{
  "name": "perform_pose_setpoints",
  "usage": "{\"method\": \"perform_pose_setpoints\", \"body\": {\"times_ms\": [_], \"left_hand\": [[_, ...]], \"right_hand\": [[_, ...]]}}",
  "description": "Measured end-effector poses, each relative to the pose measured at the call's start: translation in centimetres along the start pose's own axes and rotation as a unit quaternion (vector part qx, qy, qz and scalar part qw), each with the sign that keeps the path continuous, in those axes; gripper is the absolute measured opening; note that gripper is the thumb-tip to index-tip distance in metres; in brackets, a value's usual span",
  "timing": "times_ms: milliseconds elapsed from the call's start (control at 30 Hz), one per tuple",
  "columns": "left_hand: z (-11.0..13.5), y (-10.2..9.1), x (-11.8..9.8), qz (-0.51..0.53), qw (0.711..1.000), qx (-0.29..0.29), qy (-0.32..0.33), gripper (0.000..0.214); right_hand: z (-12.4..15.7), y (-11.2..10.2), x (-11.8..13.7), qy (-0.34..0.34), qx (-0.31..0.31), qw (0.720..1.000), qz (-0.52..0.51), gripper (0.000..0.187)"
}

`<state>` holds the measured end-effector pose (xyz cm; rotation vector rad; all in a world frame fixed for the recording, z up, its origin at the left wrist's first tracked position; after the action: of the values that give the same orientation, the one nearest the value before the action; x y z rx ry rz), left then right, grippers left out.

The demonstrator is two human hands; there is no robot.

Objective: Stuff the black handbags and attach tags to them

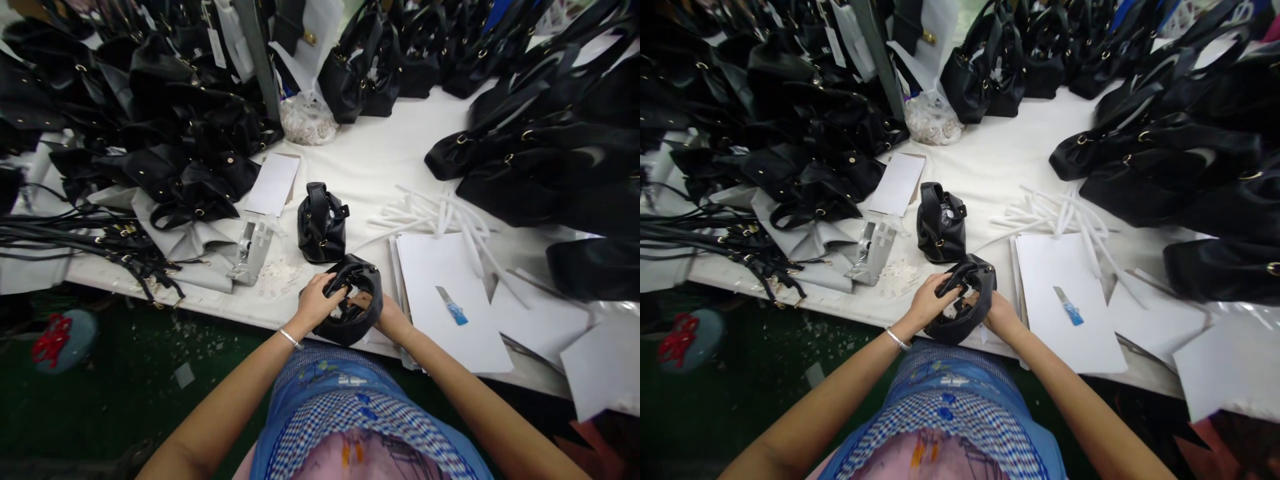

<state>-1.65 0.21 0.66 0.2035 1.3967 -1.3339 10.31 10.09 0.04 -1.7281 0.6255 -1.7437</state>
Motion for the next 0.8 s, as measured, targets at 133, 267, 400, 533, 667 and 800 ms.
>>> {"method": "perform_pose_setpoints", "body": {"times_ms": [133,267,400,533,667,800], "left_hand": [[-0.5,0.1,-0.4,-0.017,0.999,-0.041,-0.004,0.024],[-0.5,0.4,-0.4,0.0,0.999,-0.032,0.015,0.014],[-0.3,0.2,0.0,0.008,1.0,0.002,0.012,0.014],[-0.3,0.7,0.1,0.026,0.998,0.061,0.016,0.017],[-0.4,1.5,1.1,0.096,0.989,0.112,0.002,0.017],[-0.5,2.5,2.6,0.233,0.959,0.16,-0.033,0.021]], "right_hand": [[-0.6,0.6,-0.7,0.026,-0.002,0.998,-0.065,0.026],[-0.4,1.3,-1.3,0.055,-0.048,0.988,-0.133,0.025],[-0.3,2.4,-2.0,0.101,-0.08,0.978,-0.166,0.024],[-0.3,3.2,-2.9,0.163,-0.103,0.959,-0.208,0.02],[-0.3,2.8,-3.2,0.204,-0.147,0.939,-0.235,0.02],[-0.6,2.5,-3.1,0.224,-0.153,0.933,-0.236,0.02]]}}
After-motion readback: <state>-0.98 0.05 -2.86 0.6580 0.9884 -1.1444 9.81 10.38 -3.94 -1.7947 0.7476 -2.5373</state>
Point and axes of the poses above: each hand's wrist, its own z-axis away from the middle knuckle, its own y-axis out of the palm, x = y × z, the point moved 9 cm from there along -z, towards the middle knuckle, and after that the axes turned 9 degrees about x, right-handed, at the moved point
